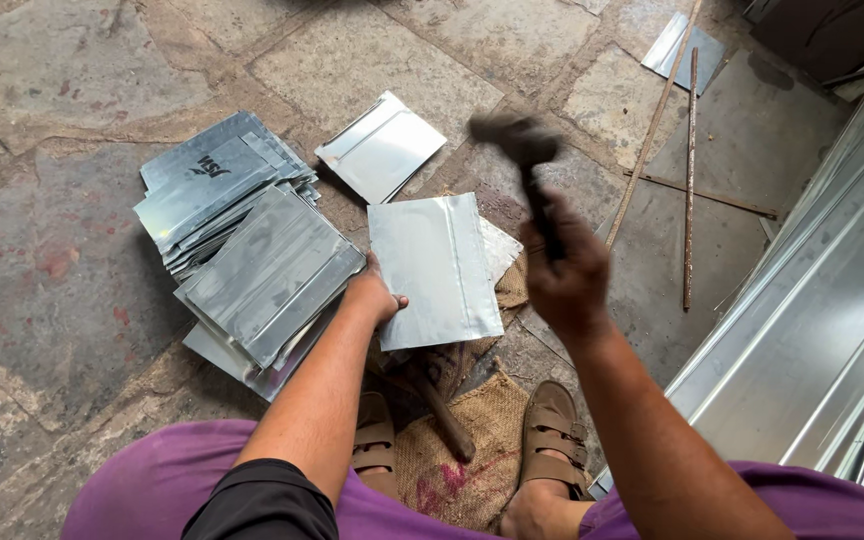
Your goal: The person hammers a metal sheet on a small block by hand. They pick up a new sheet from a stack and use a hammer to flatten or shape it against the block.
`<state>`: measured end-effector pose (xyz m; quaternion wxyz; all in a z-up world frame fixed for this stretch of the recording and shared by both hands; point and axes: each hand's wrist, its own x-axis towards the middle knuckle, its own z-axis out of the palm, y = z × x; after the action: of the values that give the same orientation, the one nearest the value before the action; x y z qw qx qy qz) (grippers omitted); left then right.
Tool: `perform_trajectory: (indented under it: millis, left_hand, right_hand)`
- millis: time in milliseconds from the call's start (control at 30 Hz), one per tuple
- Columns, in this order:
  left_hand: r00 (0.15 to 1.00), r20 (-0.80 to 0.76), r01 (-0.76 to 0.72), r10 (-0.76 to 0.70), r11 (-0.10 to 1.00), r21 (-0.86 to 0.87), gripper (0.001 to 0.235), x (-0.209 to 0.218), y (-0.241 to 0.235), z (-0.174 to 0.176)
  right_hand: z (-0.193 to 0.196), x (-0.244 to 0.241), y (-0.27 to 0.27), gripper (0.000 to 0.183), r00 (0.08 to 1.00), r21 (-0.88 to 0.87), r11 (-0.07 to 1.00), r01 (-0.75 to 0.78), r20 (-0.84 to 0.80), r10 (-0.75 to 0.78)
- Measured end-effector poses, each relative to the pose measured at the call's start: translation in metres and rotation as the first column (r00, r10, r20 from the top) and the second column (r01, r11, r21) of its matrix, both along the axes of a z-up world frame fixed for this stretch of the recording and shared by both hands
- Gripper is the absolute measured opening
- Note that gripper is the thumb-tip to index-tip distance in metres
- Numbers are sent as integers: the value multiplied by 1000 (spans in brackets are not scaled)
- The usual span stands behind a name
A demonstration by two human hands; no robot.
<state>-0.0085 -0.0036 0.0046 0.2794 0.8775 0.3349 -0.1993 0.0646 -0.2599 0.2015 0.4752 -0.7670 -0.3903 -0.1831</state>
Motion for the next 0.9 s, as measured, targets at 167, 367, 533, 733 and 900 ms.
perform_trajectory:
  millis: [167, 367, 533, 733, 900]
  left_hand:
    - [1000, 16, 10, -10, 1000, 2, 132, -3, 0, 1]
    - [998, -60, 15, -15, 1000, 12, 133, -3, -3, 4]
    - [997, -51, 53, -52, 998, 28, 134, -10, -4, 2]
    - [997, -57, 52, -51, 999, 17, 133, -12, -5, 0]
    - [998, -62, 17, -18, 1000, -11, 133, -16, -7, 5]
  right_hand:
    - [-31, -3, 3, 27, 983, 202, 979, 40, 170, -75]
    - [-122, -12, 0, 40, 775, -381, 923, -58, -600, -200]
    - [-53, 3, 2, 44, 933, -256, 963, 87, -316, -169]
    - [-27, 7, -3, 44, 993, 220, 976, -7, 113, -18]
    - [-145, -2, -4, 39, 978, -192, 981, -5, -207, -35]
